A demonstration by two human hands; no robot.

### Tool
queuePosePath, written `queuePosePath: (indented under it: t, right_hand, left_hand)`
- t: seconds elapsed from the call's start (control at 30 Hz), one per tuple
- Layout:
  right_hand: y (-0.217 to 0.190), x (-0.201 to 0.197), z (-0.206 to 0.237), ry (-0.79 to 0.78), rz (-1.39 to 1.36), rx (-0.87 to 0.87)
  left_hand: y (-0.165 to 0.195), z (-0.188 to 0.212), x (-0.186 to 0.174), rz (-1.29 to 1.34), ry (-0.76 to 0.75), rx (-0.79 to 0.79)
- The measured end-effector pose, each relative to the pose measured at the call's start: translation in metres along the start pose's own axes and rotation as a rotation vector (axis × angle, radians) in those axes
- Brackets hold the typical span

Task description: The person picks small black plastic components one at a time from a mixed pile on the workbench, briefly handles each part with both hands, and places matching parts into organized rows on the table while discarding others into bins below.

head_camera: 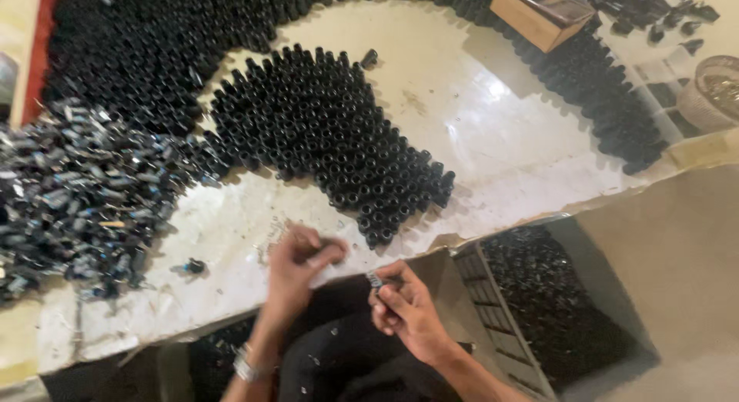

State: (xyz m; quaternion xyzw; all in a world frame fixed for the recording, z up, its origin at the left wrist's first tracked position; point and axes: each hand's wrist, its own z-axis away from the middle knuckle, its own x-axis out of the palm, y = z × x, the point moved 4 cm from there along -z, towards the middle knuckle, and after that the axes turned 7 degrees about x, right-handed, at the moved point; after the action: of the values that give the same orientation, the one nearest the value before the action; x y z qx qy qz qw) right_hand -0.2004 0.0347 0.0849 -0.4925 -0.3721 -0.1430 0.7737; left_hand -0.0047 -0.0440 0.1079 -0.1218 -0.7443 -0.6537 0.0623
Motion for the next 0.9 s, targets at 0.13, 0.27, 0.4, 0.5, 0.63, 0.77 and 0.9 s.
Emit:
queuePosePath:
  t: [0.13,0.27,0.4,0.5,0.63,0.77,0.9]
  right_hand:
    - [0.007,-0.010,-0.007,0.090,0.034,-0.019]
    - [0.023,-0.005,-0.006,0.146,0.249,-0.055]
    - [0.014,0.011,-0.010,0.074,0.503,-0.028]
    - [0.000,0.020,-0.016,-0.077,1.044,-0.113]
    - [0.019,0.028,-0.018,-0.211,0.813,-0.168]
    - [0.052,0.028,-0.021,-0.088,0.060,0.243]
    - [0.037,0.052,-0.041,-0.362,0.817,0.057]
  left_hand:
    - [-0.002,0.052,0.027,-0.436,-0.047,0.273]
    - [0.006,0.073,0.030,-0.681,-0.055,0.587]
    - [0.013,0.074,0.017,-0.724,-0.165,0.520]
    - [0.012,0.074,0.011,-0.808,-0.343,0.403]
    - [-0.002,0.077,0.005,-0.872,-0.457,0.386]
    - [-0.020,0.093,-0.029,-0.611,-0.285,0.159]
    - [-0.007,0.130,-0.090,0.035,-0.050,-0.177]
